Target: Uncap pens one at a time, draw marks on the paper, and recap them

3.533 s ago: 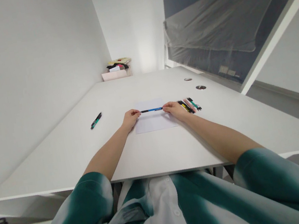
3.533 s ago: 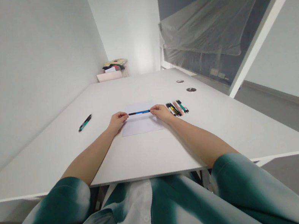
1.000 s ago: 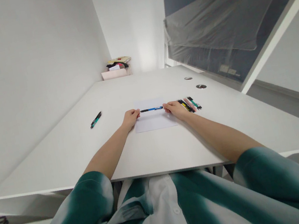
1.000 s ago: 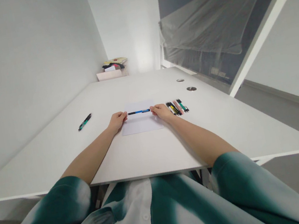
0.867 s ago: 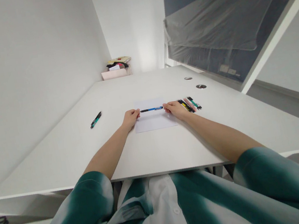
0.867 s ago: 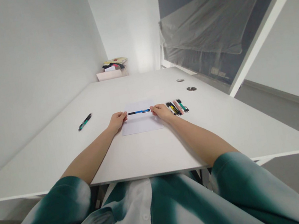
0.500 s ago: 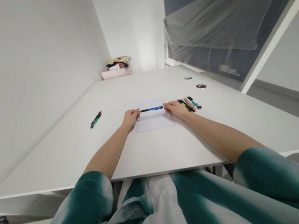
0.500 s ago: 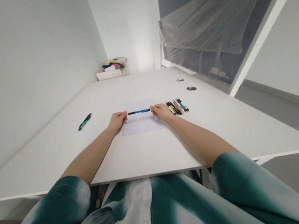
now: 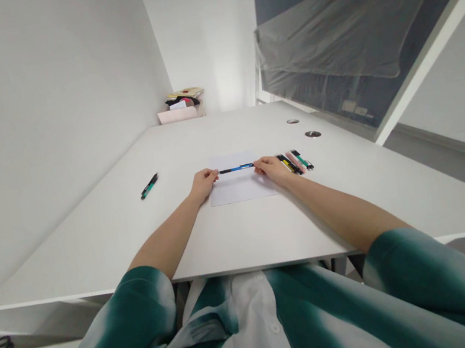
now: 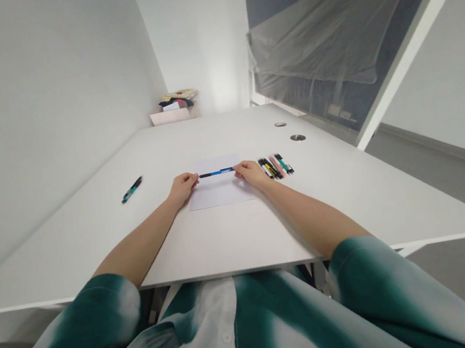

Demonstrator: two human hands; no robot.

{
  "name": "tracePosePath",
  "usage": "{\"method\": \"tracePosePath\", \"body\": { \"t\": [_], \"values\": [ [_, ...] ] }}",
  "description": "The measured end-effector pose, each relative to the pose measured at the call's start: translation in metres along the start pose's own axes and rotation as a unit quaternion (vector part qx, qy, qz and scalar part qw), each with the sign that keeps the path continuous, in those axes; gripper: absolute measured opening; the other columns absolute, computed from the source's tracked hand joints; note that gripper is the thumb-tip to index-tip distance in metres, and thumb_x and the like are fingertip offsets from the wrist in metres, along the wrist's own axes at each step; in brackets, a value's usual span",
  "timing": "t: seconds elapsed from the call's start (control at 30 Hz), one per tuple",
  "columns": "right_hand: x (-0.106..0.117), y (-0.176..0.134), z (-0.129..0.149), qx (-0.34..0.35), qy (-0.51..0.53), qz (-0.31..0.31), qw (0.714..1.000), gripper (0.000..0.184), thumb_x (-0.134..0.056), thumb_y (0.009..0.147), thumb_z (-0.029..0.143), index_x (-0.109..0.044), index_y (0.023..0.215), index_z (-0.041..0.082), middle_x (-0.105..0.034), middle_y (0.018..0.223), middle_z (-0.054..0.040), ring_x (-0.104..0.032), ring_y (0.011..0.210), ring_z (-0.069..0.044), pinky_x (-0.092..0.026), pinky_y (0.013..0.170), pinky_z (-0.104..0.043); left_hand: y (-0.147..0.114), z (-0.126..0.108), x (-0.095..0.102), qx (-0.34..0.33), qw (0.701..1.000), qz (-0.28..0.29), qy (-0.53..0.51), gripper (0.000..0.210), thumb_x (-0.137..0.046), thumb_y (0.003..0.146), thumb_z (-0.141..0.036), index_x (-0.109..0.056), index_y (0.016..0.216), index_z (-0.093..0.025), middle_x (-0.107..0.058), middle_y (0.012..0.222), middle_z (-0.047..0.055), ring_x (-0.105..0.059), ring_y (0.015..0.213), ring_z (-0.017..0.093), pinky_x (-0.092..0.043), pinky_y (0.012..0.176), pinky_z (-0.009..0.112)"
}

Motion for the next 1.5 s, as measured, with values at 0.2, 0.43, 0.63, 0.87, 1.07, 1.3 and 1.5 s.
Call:
{"method": "tracePosePath", "body": {
  "t": [0.2, 0.43, 0.63, 0.87, 1.07, 1.3, 1.5],
  "values": [
    [-0.003, 0.000, -0.004, -0.021, 0.068, 0.004, 0.997, 0.014, -0.067, 0.071, 0.021, -0.058, 0.081, 0.020, -0.065, 0.066, -0.0009, -0.059, 0.064, -0.014, -0.047, 0.067, -0.027, -0.005, -0.008, -0.002, -0.012, 1.000, 0.017, -0.015, 0.021, -0.076, 0.065, -0.033, -0.067, 0.074, -0.016, -0.066, 0.072, 0.003, -0.056, 0.070, 0.015, -0.044, 0.073, 0.031],
    [-0.011, -0.008, 0.011, 0.048, -0.088, 0.030, 0.995, 0.013, -0.063, 0.072, 0.022, -0.063, 0.085, 0.019, -0.062, 0.066, 0.0008, -0.054, 0.062, -0.014, -0.043, 0.065, -0.027, -0.008, -0.012, -0.010, -0.019, 0.999, 0.028, 0.002, 0.019, -0.073, 0.065, -0.026, -0.069, 0.080, -0.016, -0.068, 0.079, 0.004, -0.059, 0.077, 0.017, -0.045, 0.080, 0.034],
    [-0.036, -0.024, 0.034, 0.175, -0.315, 0.090, 0.929, 0.018, -0.058, 0.086, 0.029, -0.070, 0.095, 0.019, -0.071, 0.086, -0.0051, -0.059, 0.076, -0.018, -0.042, 0.073, -0.028, -0.012, -0.026, -0.020, -0.070, 0.995, 0.054, 0.045, 0.020, -0.068, 0.072, -0.034, -0.068, 0.082, -0.016, -0.067, 0.079, 0.005, -0.058, 0.075, 0.018, -0.044, 0.076, 0.033],
    [-0.055, -0.036, 0.045, 0.197, -0.438, 0.133, 0.867, 0.030, -0.042, 0.099, 0.030, -0.069, 0.099, 0.016, -0.072, 0.096, -0.0109, -0.063, 0.087, -0.020, -0.038, 0.075, -0.026, -0.026, -0.045, -0.035, -0.150, 0.962, 0.070, 0.218, 0.027, -0.045, 0.094, -0.034, -0.053, 0.074, -0.019, -0.055, 0.071, 0.002, -0.051, 0.073, 0.017, -0.042, 0.075, 0.031],
    [-0.061, -0.040, 0.042, 0.178, -0.515, 0.154, 0.824, 0.038, -0.030, 0.104, 0.031, -0.065, 0.105, 0.015, -0.072, 0.096, -0.0097, -0.065, 0.088, -0.019, -0.038, 0.075, -0.025, -0.029, -0.050, -0.041, -0.179, 0.933, 0.078, 0.304, 0.036, -0.032, 0.101, -0.033, -0.046, 0.070, -0.020, -0.053, 0.069, 0.003, -0.051, 0.073, 0.018, -0.042, 0.076, 0.032],
    [-0.062, -0.041, 0.042, 0.175, -0.551, 0.157, 0.801, 0.037, -0.029, 0.105, 0.032, -0.062, 0.107, 0.016, -0.073, 0.096, -0.0089, -0.066, 0.087, -0.019, -0.037, 0.073, -0.025, -0.026, -0.045, -0.039, -0.146, 0.940, 0.079, 0.298, 0.039, -0.032, 0.099, -0.037, -0.043, 0.065, -0.020, -0.049, 0.063, 0.001, -0.048, 0.066, 0.016, -0.039, 0.067, 0.030],
    [-0.063, -0.046, 0.046, 0.165, -0.582, 0.166, 0.779, 0.035, -0.029, 0.105, 0.030, -0.060, 0.110, 0.016, -0.073, 0.099, -0.0114, -0.066, 0.087, -0.021, -0.036, 0.071, -0.026, -0.021, -0.038, -0.042, -0.116, 0.953, 0.089, 0.264, 0.041, -0.032, 0.097, -0.039, -0.039, 0.061, -0.021, -0.043, 0.058, 0.000, -0.045, 0.064, 0.016, -0.037, 0.063, 0.029]
  ]
}}
Point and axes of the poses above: each hand's wrist, its own y-axis towards the middle knuckle, its own x-axis out of the back of the hand, z = x × y, the point moved 9 cm from there along y, towards the middle knuckle
